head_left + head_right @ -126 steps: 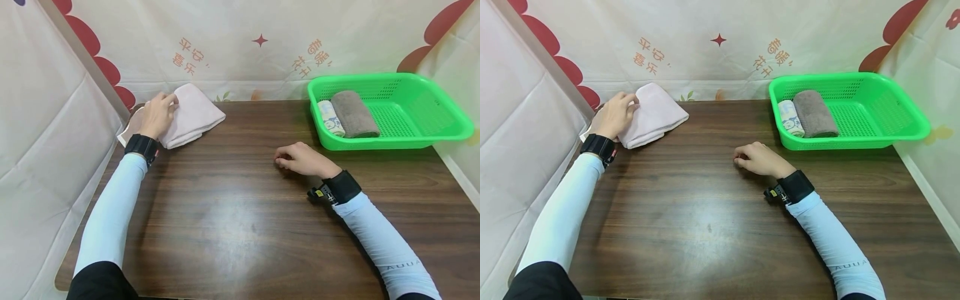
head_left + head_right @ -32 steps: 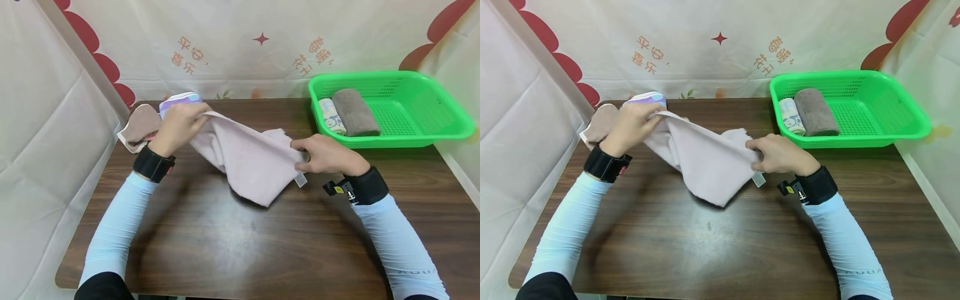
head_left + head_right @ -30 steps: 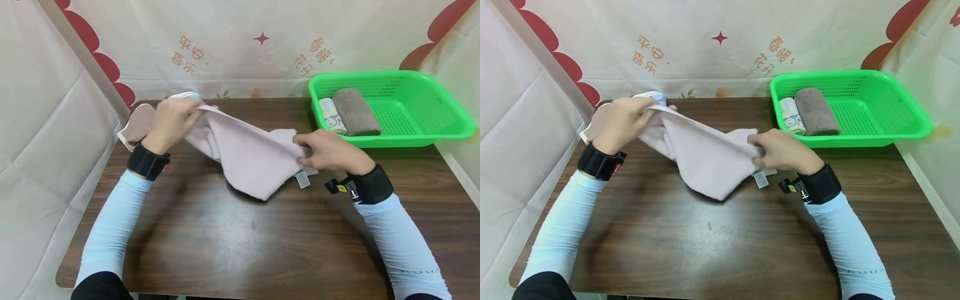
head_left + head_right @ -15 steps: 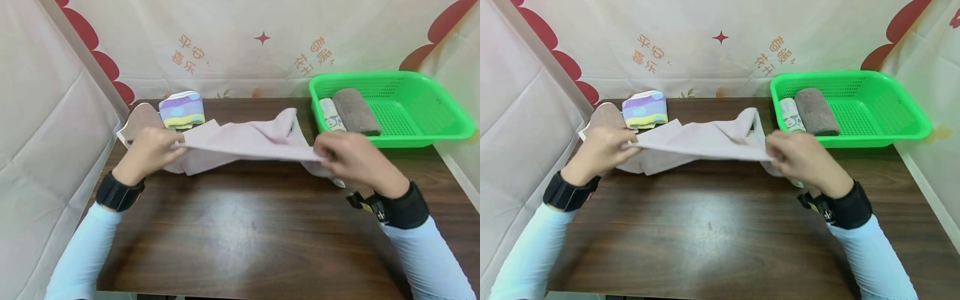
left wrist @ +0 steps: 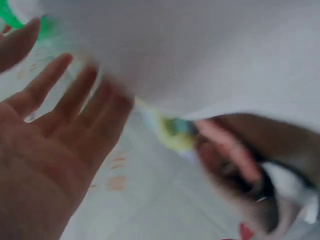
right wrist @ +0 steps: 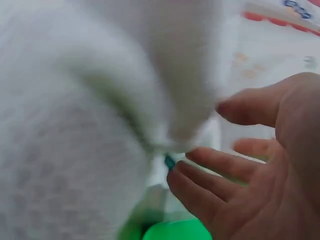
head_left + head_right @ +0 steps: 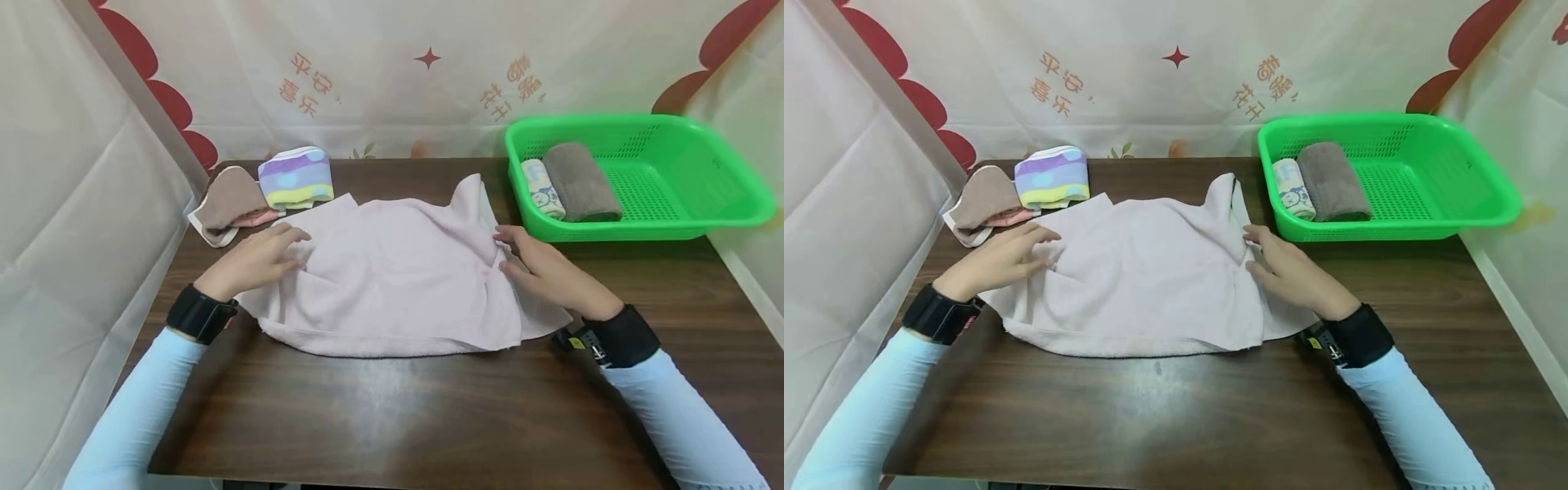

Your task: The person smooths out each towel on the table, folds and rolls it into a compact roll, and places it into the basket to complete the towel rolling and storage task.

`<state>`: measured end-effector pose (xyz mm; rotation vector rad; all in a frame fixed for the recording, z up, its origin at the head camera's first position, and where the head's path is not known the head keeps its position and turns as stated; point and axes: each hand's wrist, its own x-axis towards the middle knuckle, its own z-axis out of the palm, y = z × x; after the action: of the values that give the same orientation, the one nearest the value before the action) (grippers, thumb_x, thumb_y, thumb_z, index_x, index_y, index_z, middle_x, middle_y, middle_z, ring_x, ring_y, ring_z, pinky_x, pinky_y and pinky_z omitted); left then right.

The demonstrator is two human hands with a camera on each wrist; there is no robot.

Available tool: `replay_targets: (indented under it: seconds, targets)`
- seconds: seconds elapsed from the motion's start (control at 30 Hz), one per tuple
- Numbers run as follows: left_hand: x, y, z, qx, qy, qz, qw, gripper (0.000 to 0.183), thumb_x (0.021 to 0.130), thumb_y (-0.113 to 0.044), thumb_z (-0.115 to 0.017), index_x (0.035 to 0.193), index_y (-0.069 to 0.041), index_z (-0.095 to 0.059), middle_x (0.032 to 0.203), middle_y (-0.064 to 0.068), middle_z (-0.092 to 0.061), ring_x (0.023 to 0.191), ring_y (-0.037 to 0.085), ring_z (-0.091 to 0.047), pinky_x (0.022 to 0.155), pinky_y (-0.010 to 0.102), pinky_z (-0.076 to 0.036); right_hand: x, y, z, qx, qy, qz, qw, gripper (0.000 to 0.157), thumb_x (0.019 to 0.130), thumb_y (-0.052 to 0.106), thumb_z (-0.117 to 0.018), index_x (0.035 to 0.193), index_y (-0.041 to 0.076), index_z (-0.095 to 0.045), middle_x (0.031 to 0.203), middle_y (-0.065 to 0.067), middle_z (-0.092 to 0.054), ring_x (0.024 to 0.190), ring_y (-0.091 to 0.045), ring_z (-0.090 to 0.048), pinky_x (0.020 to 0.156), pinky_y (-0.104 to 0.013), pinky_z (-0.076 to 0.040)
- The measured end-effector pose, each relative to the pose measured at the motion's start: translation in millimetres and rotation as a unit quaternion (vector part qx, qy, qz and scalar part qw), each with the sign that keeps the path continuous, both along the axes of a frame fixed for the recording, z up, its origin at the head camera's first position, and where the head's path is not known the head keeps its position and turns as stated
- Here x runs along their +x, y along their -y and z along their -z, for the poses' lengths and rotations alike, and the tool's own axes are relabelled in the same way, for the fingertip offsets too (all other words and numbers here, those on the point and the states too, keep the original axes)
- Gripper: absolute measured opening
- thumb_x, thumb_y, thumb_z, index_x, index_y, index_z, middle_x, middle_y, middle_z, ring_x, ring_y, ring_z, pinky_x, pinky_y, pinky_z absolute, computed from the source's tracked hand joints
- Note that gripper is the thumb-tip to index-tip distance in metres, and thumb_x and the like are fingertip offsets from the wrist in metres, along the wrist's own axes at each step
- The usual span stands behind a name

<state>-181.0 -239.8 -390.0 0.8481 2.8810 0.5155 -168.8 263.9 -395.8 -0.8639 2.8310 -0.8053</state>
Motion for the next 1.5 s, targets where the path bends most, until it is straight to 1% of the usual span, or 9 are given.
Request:
replay_targets:
  seconds: [0.13,0.47,0.67,0.8,0.87,0.97,1.1,1.3,1.5]
  targets:
    - [-7.8,6.7,13.5,-0.016,0.046,-0.012,0.9987,0.054,0.099,-0.024,-0.068,0.145,0.0,-0.053,0.146,0.023,-0.054,0.138,0.038,-0.049,0.113,0.057,-0.04,3.1,0.9,10.3,0.067,0.013,0.024,0.997,0.064,0.107,0.017,-0.051,0.16,0.004,-0.018,0.139,-0.034,-0.059,0.12,-0.046,-0.066,0.098,-0.059,-0.052]
    - [20.6,11.3,0.8,-0.095,0.09,-0.098,0.9866,0.057,0.11,-0.042,-0.043,0.15,-0.002,-0.05,0.147,0.033,-0.048,0.136,0.052,-0.049,0.11,0.066,-0.04,39.2,-25.0,-8.0,0.2,0.023,0.093,0.975,0.045,0.109,0.028,-0.042,0.149,0.009,-0.033,0.106,-0.036,-0.069,0.09,-0.044,-0.071,0.072,-0.057,-0.053]
    - [34.3,18.2,-6.0,-0.156,0.048,-0.142,0.9763,0.047,0.108,-0.032,-0.049,0.143,-0.002,-0.056,0.129,0.038,-0.058,0.115,0.059,-0.059,0.092,0.069,-0.05,44.6,-48.6,-20.6,0.258,0.079,0.124,0.955,0.048,0.107,0.036,-0.046,0.14,0.001,-0.049,0.104,-0.029,-0.07,0.085,-0.04,-0.069,0.064,-0.053,-0.052]
    - [30.3,20.5,-5.1,-0.134,0.021,-0.138,0.981,0.042,0.101,-0.03,-0.063,0.137,-0.01,-0.062,0.124,0.03,-0.062,0.111,0.052,-0.062,0.088,0.068,-0.051,41.0,-56.9,-23.3,0.23,0.044,0.134,0.963,0.043,0.103,0.037,-0.057,0.133,0.006,-0.057,0.108,-0.02,-0.071,0.09,-0.035,-0.068,0.065,-0.053,-0.052]
    - [24.5,21.7,-0.8,-0.101,0.018,-0.11,0.9886,0.047,0.097,-0.027,-0.067,0.141,-0.01,-0.06,0.134,0.029,-0.058,0.121,0.05,-0.058,0.098,0.066,-0.048,36.4,-55.8,-19.1,0.193,0.027,0.123,0.973,0.052,0.099,0.036,-0.067,0.141,0.007,-0.053,0.123,-0.022,-0.066,0.103,-0.041,-0.066,0.074,-0.059,-0.053]
    - [16.7,23.2,7.7,-0.052,0.031,-0.061,0.9963,0.059,0.093,-0.021,-0.072,0.147,-0.006,-0.053,0.149,0.032,-0.047,0.137,0.05,-0.046,0.114,0.063,-0.038,29.9,-51.6,-9.0,0.147,0.059,0.101,0.982,0.09,0.09,0.037,-0.08,0.159,0.008,-0.031,0.148,-0.03,-0.047,0.129,-0.051,-0.052,0.096,-0.068,-0.046]
    - [14.3,22.8,15.5,-0.034,0.065,-0.052,0.9959,0.069,0.091,-0.021,-0.076,0.151,-0.002,-0.047,0.156,0.037,-0.034,0.146,0.053,-0.034,0.12,0.063,-0.029,29.8,-51.5,-0.4,0.146,0.139,0.107,0.974,0.13,0.078,0.047,-0.089,0.167,0.011,-0.001,0.161,-0.035,-0.031,0.142,-0.059,-0.036,0.108,-0.071,-0.036]
    - [24.8,9.9,19.0,-0.089,0.077,-0.086,0.9893,0.079,0.095,-0.042,-0.072,0.153,0.001,-0.041,0.147,0.039,-0.036,0.136,0.06,-0.038,0.114,0.07,-0.031,49.8,-78.8,1.8,0.184,0.16,0.138,0.96,0.143,0.067,0.064,-0.088,0.166,0.008,0.0,0.156,-0.037,-0.037,0.138,-0.073,-0.022,0.104,-0.081,-0.03]
    - [39.3,0.0,16.7,-0.131,0.119,-0.157,0.9716,0.089,0.094,-0.062,-0.064,0.159,-0.009,-0.033,0.15,0.035,-0.033,0.129,0.067,-0.039,0.093,0.078,-0.044,63.5,-113.9,2.1,0.216,0.18,0.153,0.947,0.134,0.074,0.068,-0.081,0.16,-0.007,-0.01,0.151,-0.048,-0.028,0.133,-0.076,-0.023,0.098,-0.081,-0.033]
